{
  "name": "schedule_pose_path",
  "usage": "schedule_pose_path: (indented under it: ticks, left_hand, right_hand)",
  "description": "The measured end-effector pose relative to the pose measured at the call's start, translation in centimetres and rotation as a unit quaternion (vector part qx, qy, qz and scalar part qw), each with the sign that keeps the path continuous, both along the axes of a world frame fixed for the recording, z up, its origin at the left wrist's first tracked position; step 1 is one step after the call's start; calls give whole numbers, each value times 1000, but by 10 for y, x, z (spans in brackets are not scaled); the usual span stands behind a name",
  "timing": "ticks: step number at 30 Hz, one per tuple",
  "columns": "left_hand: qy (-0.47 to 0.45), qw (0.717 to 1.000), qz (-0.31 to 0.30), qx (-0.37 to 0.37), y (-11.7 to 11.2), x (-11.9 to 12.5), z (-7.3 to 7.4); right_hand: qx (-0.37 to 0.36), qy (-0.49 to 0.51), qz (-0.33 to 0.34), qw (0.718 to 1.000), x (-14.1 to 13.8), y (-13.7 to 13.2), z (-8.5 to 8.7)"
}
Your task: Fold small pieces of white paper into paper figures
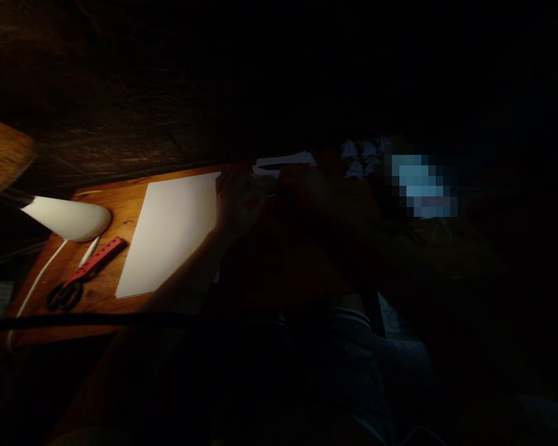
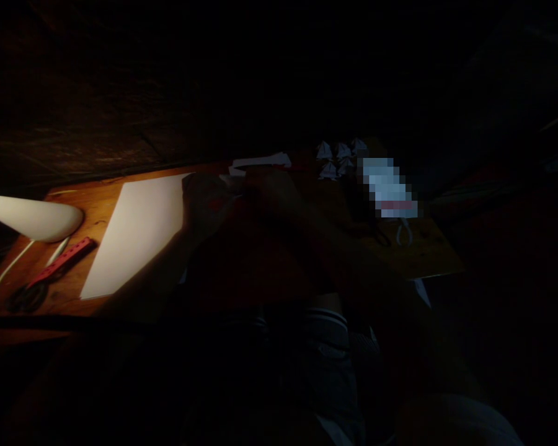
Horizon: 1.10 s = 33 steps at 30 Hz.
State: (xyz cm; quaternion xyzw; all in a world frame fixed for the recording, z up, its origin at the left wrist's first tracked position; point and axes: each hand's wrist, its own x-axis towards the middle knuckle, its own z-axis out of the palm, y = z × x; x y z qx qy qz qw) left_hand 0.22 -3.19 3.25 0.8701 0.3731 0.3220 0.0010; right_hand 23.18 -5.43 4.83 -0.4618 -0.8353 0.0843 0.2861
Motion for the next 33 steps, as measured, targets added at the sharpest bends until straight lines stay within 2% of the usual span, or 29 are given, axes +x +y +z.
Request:
schedule_pose_path:
  ticks: [23, 29, 33]
  left_hand:
    - [-32, 999, -39, 0, -1, 3, 0]
    - [-27, 999, -41, -14, -3, 3, 0]
    - [-68, 996, -62, -13, -2, 3, -5]
  right_hand:
    - [2, -18, 10, 1000, -2, 1, -5]
    - [-18, -28, 8, 999, -3, -2, -3]
    - [-10, -23, 6, 1000, -1, -2, -5]
